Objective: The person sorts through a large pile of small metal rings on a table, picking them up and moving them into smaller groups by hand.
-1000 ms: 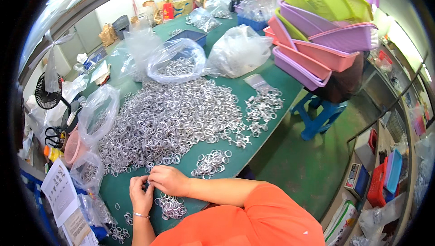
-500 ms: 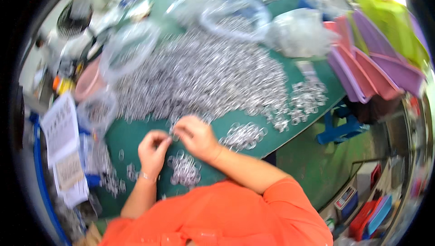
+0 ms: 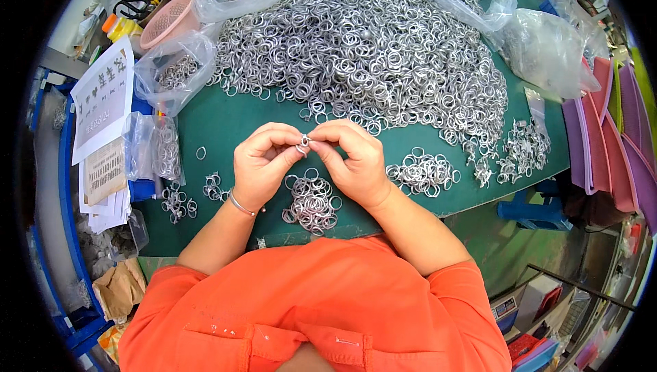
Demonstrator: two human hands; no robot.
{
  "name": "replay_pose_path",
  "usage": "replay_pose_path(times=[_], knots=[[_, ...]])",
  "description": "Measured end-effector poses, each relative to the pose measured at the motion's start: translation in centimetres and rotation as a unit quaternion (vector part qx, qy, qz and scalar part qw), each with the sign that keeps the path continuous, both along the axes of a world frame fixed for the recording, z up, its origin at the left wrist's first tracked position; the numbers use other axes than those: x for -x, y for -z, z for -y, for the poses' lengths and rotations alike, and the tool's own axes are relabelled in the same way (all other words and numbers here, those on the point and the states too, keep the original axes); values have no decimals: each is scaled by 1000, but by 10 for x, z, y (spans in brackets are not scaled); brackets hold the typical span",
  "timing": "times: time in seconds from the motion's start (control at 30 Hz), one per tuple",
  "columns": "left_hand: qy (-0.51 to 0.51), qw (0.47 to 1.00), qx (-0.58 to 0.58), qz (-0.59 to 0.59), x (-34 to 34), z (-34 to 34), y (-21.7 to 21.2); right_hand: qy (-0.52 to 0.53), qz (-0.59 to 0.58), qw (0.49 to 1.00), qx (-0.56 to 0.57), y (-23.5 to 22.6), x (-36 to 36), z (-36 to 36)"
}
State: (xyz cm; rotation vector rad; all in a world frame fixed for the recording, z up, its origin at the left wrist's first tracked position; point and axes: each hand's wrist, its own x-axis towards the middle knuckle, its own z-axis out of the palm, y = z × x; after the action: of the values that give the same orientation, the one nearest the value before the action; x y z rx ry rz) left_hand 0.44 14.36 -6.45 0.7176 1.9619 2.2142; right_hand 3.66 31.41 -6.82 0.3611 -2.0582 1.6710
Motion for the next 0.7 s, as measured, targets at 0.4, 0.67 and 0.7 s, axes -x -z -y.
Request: replay_pose_path(times=[0.4,0.67,0.7], knots=[[14,988,-46,145,-5,-4,-1,-14,-2,995,-97,-7,2,-5],[-52,970,-109,211,12,11,-19,-17,48,999,10,3,-4,-3],[-94,967,-133,197,22,19,-28,-7,52,998,19,4,-2,-3]])
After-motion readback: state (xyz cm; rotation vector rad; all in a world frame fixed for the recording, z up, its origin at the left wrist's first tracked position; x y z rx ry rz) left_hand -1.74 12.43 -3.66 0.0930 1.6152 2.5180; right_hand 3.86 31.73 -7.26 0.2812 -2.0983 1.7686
